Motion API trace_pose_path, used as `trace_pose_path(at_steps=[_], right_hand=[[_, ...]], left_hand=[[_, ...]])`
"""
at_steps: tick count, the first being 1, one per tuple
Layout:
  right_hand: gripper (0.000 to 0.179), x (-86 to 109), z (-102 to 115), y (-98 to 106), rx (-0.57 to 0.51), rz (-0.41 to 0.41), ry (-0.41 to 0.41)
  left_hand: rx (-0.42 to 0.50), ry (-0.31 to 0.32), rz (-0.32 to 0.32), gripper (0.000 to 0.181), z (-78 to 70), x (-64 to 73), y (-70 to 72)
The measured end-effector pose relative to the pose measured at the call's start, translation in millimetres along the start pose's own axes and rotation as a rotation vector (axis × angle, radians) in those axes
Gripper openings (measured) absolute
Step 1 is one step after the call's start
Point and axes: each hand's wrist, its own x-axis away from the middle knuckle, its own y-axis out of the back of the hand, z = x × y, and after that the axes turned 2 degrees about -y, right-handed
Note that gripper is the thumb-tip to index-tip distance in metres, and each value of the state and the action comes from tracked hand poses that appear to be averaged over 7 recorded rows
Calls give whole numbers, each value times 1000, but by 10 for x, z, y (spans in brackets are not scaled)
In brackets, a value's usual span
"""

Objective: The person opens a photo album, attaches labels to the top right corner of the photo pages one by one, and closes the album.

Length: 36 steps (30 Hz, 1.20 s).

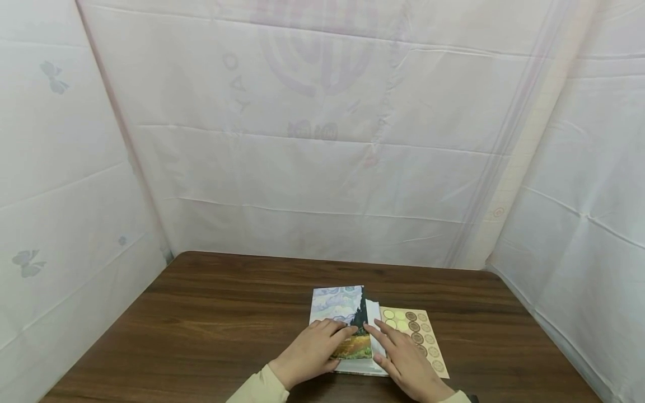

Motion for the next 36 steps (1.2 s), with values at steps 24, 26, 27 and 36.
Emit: trace_pose_path(at_steps=[24, 26, 27, 36], right_hand=[[56, -2, -1, 14, 49, -109, 6], [56, -2, -1, 14, 47, -110, 4], [56, -2, 0, 14, 46, -109, 4], [55, -4, 0, 20, 43, -110, 10]], left_hand=[[51, -10, -28, 64, 48, 16, 30], [61, -8, -27, 64, 56, 21, 29], [65, -6, -25, 64, 61, 22, 30], [67, -18, -34, 64, 73, 31, 57]])
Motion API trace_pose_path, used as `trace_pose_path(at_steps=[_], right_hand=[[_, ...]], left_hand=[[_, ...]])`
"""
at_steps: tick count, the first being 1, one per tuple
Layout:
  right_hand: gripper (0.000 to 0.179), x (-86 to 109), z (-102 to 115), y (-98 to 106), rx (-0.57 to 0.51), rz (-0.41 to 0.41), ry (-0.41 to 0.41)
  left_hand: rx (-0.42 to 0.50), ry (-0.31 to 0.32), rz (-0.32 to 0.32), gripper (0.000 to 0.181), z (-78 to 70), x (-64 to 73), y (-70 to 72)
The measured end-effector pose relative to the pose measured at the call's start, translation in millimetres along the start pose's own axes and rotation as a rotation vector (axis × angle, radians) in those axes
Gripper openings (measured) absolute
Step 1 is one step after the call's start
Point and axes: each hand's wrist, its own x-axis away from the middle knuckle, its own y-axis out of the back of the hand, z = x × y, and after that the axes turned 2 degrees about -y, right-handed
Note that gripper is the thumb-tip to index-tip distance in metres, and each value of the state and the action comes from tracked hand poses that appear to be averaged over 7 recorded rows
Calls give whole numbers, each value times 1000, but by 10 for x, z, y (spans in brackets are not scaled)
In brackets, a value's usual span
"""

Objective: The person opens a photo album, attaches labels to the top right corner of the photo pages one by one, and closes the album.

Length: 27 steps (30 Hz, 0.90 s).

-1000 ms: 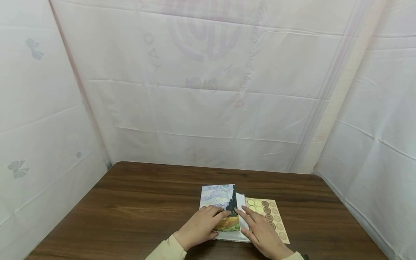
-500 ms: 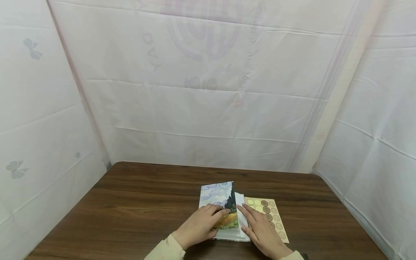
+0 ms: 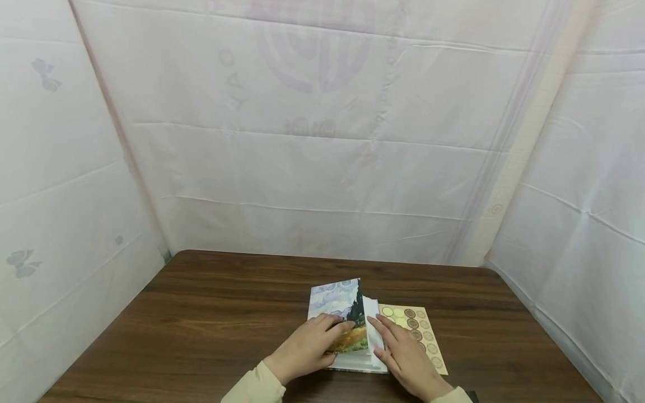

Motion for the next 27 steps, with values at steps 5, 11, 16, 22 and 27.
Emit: trace_pose_path(at_steps=[5, 11, 16, 22, 27], right_hand=[[55, 4, 7, 0, -1, 4, -5], [54, 2, 23, 7, -3, -4, 7], [55, -11, 39, 9, -8, 0, 9], [55, -19, 55, -4, -12, 9, 2], [54, -16, 46, -11, -8, 10, -3]], left_hand=[[1, -9, -16, 64, 7, 5, -10], [39, 6, -8, 62, 16, 16, -15], [44, 14, 1, 62, 25, 28, -5], [11, 8, -8, 62, 20, 36, 10], [-116, -31, -18, 61, -24, 12, 5]])
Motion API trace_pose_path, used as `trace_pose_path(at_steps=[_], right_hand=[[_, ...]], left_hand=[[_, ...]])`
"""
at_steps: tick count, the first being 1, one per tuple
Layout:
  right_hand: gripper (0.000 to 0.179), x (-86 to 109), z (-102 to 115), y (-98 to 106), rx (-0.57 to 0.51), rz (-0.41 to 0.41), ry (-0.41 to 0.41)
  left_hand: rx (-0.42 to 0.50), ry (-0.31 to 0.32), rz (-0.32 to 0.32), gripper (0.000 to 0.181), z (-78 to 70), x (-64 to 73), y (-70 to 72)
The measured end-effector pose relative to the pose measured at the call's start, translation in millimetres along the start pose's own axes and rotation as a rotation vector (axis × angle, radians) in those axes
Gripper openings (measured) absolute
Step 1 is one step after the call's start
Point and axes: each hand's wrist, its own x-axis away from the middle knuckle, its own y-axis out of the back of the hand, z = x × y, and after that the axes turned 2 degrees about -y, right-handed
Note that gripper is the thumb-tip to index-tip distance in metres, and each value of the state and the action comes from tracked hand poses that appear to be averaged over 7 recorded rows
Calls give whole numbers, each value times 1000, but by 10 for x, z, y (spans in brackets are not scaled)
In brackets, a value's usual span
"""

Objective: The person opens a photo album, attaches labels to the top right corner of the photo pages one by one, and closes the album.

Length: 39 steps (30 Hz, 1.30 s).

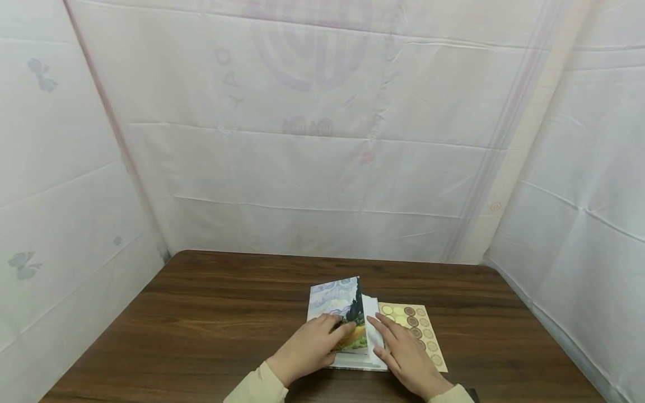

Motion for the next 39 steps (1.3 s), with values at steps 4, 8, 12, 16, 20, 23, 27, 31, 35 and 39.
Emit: trace_pose_path(at_steps=[4, 8, 12, 16, 20, 23, 27, 31, 35, 39], right_hand=[[53, -35, 6, -29, -5, 3, 4], [52, -110, 28, -80, -26, 1, 35], [53, -182, 56, -137, -41, -5, 62], [53, -252, 95, -197, -62, 7, 56], [48, -286, 118, -253, -94, 41, 25], [44, -270, 98, -264, -110, 73, 3], [43, -200, 1, -192, -135, 144, -27], [43, -116, -133, -99, -117, 182, -24], [40, -26, -264, -49, 6, 127, 41], [42, 36, -343, -44, 87, 60, 90]], left_hand=[[-117, -3, 2, 60, -40, 11, 9], [-194, 11, 11, 62, -62, 60, 37], [-227, 38, 17, 72, -68, 127, 70], [-254, 72, 41, 77, -49, 198, 107], [-254, 96, 83, 77, -40, 238, 127], [-214, 93, 77, 78, -33, 211, 128], [-195, 36, 57, 81, -36, 81, 122], [-265, -55, 71, 75, -44, -67, 103], [-336, -123, 94, 53, -49, -195, 73], [-392, -148, 107, 36, -36, -265, 68]])
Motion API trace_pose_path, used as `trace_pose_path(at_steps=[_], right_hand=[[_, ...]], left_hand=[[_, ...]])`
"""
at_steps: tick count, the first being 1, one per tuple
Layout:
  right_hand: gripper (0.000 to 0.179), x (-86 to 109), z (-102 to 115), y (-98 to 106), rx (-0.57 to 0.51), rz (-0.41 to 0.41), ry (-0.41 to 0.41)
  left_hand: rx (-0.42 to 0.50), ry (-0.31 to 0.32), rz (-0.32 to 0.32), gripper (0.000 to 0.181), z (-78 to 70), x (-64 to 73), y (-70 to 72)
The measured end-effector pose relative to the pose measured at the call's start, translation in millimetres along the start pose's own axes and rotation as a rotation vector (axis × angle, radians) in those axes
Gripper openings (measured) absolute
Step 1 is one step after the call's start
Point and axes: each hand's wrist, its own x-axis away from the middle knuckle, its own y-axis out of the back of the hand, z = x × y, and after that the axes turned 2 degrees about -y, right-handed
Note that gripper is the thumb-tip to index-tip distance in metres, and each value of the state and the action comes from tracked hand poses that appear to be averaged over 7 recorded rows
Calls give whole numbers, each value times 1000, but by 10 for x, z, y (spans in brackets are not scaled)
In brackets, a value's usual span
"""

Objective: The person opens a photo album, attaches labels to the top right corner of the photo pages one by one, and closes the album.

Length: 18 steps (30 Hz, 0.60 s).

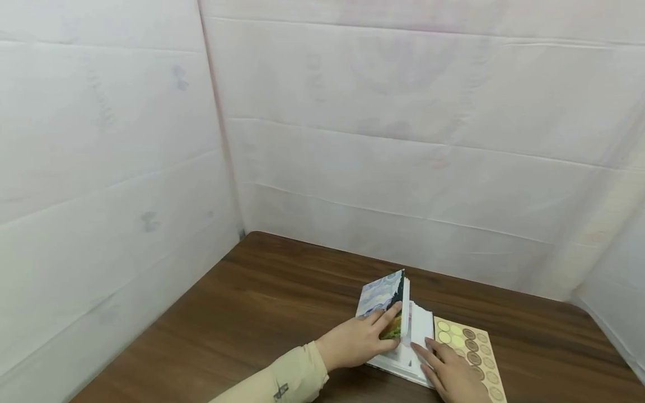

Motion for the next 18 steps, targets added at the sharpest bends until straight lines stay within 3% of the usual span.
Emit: trace_pose_path(at_steps=[4, 12, 18], right_hand=[[42, 5, -5, -15, -3, -32, 20], [42, -14, 74, -43, -12, -48, 26], [40, -16, 129, -39, -20, -42, 18]], left_hand=[[-27, 9, 13, 39, 62, 48, 14], [-101, 45, -13, 46, 273, 283, 97], [-67, 54, 43, 63, 393, 445, 168]])
